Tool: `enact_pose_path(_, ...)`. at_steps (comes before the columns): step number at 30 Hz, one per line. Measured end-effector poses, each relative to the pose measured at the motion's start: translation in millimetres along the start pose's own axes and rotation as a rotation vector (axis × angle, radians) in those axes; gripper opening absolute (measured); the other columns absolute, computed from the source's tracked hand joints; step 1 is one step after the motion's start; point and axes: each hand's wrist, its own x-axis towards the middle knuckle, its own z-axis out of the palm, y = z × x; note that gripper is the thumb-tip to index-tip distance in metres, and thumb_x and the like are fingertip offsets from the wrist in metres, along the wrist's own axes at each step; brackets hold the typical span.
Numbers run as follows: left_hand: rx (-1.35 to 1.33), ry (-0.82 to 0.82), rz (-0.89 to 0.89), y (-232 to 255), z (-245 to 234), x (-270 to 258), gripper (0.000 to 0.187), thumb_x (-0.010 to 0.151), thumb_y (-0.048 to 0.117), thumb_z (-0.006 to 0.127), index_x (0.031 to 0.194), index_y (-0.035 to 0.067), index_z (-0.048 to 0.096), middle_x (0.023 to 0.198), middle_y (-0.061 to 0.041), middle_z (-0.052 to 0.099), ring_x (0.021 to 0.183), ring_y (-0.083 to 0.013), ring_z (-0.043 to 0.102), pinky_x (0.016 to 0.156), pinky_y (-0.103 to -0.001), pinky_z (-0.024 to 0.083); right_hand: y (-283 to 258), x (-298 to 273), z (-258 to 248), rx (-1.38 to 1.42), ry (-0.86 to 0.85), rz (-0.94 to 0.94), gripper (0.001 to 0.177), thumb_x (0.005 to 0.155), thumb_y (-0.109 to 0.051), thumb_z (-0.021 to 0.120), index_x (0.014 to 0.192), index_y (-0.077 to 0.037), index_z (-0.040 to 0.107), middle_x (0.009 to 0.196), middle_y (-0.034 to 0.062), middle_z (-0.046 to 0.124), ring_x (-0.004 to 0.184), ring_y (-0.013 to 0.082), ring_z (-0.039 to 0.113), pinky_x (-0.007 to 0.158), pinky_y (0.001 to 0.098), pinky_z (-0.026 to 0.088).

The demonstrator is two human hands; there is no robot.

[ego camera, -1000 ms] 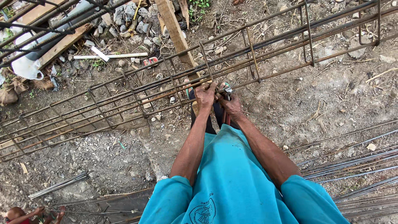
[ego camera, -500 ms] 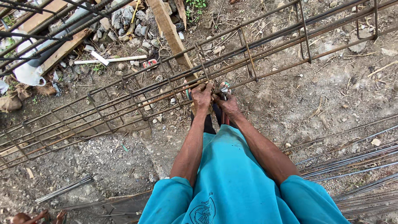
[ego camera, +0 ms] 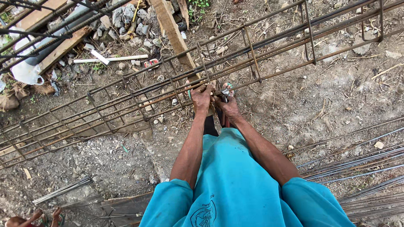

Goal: The person ties intersecting steel rebar rods together using wire and a hand tool. They repeatedly wrap wire around the intersections and twist it to secure the rebar grid.

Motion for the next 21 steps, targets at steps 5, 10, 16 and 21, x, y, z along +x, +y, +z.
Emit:
enact_pose_path(5, -0.005, -0.039, -0.033, -24, -1, 13, 0.027, 0.083, 0.03, 0.08, 0.075, 0.005, 0.075, 0.039, -0.014, 0.054, 0.035, -0.0198, 0.06, 0.039, -0.027, 0.053, 19, 4, -11, -0.03, 0.027, -0.027, 0.026, 0.086, -0.027, 0.082, 0.08, -0.005, 0.071, 0.06, 0.0059, 0.065, 0.053, 0.0099, 0.061, 0.053, 0.0199, 0.05)
enact_pose_path(10, -0.001, -0.052, -0.089, 2, -6, -6, 0.03, 0.085, 0.034, 0.077, 0.073, 0.007, 0.072, 0.044, -0.016, 0.057, 0.038, -0.0205, 0.062, 0.04, -0.025, 0.052, 50, 21, -15, -0.151, 0.067, -0.064, 0.033, 0.09, -0.031, 0.079, 0.071, -0.005, 0.072, 0.056, 0.0078, 0.063, 0.053, 0.0117, 0.059, 0.053, 0.0234, 0.048)
enact_pose_path(16, 0.175, -0.041, -0.009, -36, -15, -2, 0.034, 0.098, 0.035, 0.061, 0.074, 0.012, 0.07, 0.051, -0.008, 0.063, 0.058, -0.0257, 0.069, 0.072, -0.036, 0.053, 65, 27, -22, -0.308, 0.129, -0.016, 0.04, 0.086, -0.049, 0.082, 0.07, -0.014, 0.073, 0.061, 0.0062, 0.066, 0.064, 0.017, 0.065, 0.067, 0.0313, 0.052)
enact_pose_path(21, -0.259, 0.012, -0.042, -22, -13, -12, 0.018, 0.094, 0.017, 0.063, 0.091, 0.003, 0.074, 0.061, -0.015, 0.069, 0.053, -0.0187, 0.067, 0.053, -0.023, 0.053, 66, 34, -24, -0.286, 0.151, 0.008, 0.034, 0.084, -0.047, 0.084, 0.074, -0.015, 0.073, 0.062, 0.003, 0.064, 0.064, 0.0143, 0.06, 0.065, 0.0282, 0.046)
